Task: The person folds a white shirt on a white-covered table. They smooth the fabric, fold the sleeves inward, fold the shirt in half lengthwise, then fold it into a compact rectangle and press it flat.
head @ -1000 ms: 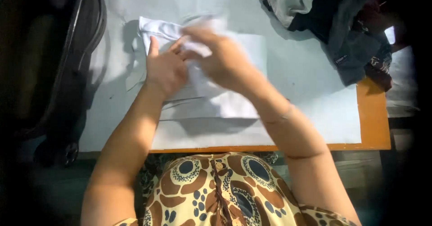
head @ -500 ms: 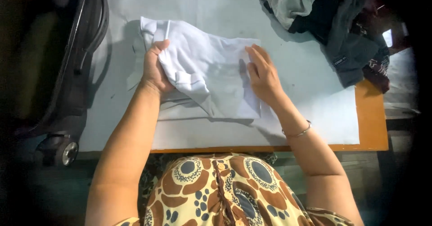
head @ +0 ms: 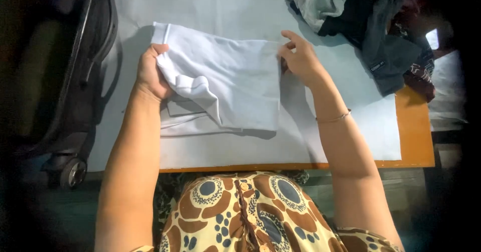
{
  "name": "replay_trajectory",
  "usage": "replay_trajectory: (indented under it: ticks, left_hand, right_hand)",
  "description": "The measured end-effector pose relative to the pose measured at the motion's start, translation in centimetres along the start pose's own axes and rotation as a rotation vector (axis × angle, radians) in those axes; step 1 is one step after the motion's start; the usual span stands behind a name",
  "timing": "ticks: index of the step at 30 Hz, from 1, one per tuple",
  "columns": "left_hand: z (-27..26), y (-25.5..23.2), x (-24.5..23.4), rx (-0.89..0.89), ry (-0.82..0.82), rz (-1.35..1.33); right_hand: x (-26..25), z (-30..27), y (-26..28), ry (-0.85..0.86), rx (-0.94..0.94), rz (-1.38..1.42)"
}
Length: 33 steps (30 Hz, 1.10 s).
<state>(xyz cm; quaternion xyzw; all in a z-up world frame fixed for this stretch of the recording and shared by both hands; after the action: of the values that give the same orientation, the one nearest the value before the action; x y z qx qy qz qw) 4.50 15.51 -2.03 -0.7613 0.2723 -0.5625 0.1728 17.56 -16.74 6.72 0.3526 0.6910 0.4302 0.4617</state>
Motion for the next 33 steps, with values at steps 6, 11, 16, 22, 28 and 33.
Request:
replay_trajectory:
  ticks: [6, 11, 16, 22, 28, 33]
  left_hand:
    - [-0.4, -0.5, 1.3, 0.072, -0.066, 0.088]
    - [2.3, 0.2, 1.9, -0.007, -0.032, 0.104]
    - [4.7, -0.1, -0.1, 0.013, -0.052, 0.210]
    - [0.7, -3.6, 2.5, 0.363, -0.278, 0.795]
    - [-8.1, -3.8, 9.7, 1.017, -0.273, 2.016]
    - [-7.4, -0.2, 10.3, 0.879, 0.089, 2.067]
  right_hand:
    - [0.5, 1.7, -0.4, 0.097, -0.089, -0.216]
    - [-2.8, 4.4, -2.5, -0.107, -0.207, -0.137]
    - [-3.1, 3.7, -1.9, -0.190, -0.331, -0.215]
    - [-2.2, -0.2, -0.8, -0.164, -0.593, -0.380]
    - [1.2, -12.0, 2.6, 0.339, -0.582, -0.529]
    - [1.4, -13.5, 0.2, 0.403, -0.547, -0.602]
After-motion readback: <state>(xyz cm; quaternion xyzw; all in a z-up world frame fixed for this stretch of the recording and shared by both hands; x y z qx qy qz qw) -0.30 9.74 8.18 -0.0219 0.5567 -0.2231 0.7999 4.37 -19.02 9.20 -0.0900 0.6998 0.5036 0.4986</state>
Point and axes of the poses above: each hand's wrist, its own z-axis towards the middle knuckle, its own x-axis out of the palm, y = z × x, the point moved 6 cm from there along z, towards the middle knuckle, and after that the axes turned 10 degrees about z, right-handed, at the moved point
